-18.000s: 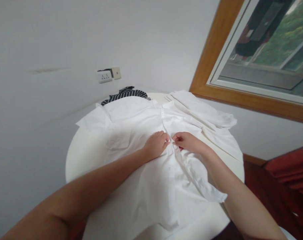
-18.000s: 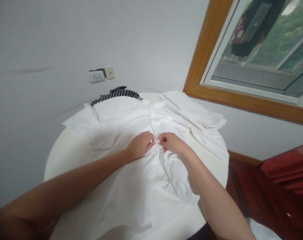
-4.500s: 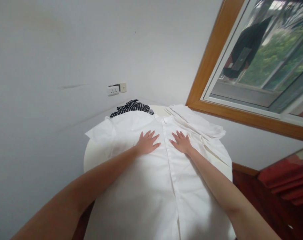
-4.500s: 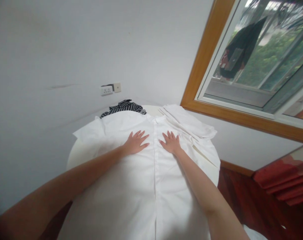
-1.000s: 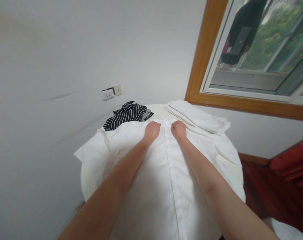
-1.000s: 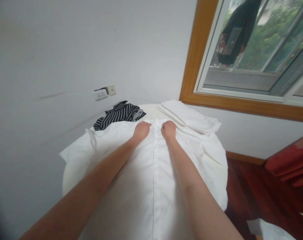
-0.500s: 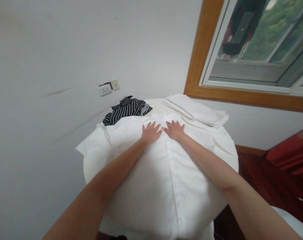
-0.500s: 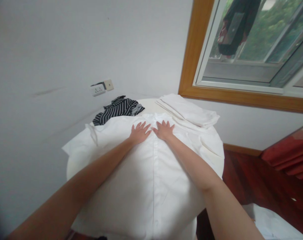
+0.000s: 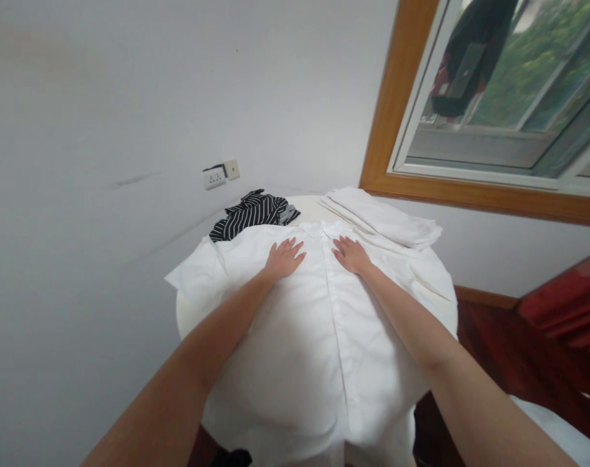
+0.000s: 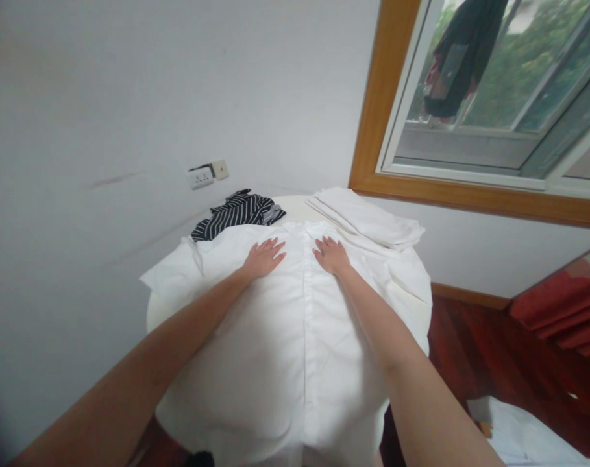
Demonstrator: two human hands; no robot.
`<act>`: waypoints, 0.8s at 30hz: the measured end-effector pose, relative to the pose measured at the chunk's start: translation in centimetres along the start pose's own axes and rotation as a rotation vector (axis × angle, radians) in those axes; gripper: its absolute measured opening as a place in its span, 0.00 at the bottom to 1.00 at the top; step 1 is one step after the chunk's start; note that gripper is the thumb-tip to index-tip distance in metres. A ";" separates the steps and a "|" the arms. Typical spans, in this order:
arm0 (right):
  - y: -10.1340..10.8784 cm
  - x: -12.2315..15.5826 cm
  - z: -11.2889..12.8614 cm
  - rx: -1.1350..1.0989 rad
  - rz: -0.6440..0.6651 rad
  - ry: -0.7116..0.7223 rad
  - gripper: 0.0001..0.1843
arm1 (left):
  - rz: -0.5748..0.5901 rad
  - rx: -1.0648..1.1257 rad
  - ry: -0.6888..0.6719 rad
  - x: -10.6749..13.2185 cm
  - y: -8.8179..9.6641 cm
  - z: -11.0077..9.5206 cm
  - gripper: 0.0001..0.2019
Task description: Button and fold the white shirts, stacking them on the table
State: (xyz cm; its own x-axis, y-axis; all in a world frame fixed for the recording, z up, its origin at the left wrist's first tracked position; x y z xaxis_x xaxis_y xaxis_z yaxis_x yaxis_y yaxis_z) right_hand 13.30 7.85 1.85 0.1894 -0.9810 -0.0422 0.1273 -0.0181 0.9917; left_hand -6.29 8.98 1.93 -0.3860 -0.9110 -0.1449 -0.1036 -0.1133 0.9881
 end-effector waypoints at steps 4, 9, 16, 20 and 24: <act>2.0 0.9 0.1 0.037 -0.132 -0.010 0.24 | -0.060 -0.071 0.047 0.5 1.4 0.0 0.23; 3.8 1.5 3.1 0.090 -0.191 -0.022 0.21 | -0.103 -0.111 -0.038 0.9 2.6 -4.3 0.22; 1.6 2.4 7.7 -0.053 -0.124 0.050 0.24 | -0.048 -0.026 -0.030 1.7 0.9 -6.2 0.23; 0.1 2.4 7.2 -0.072 -0.089 0.031 0.28 | -0.008 -0.119 -0.116 2.5 3.3 -5.2 0.23; -0.3 1.6 6.8 -0.057 -0.064 0.038 0.28 | 0.020 -0.293 0.051 3.6 8.3 0.0 0.15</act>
State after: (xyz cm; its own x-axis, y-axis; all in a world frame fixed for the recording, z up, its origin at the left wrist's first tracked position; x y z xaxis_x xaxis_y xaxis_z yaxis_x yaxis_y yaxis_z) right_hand 6.94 4.97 2.32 0.2155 -0.9702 -0.1109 0.1949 -0.0686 0.9784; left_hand -8.55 4.76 9.62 -0.3376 -0.9324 -0.1295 0.1753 -0.1974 0.9645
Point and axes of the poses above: each hand's wrist, its own x-axis away from the middle knuckle, its own y-axis out of the back of the hand, z = x × y, the point moved 10 cm from there along -x, towards the middle knuckle, and after that the axes turned 5 degrees about z, right-handed, at the moved point
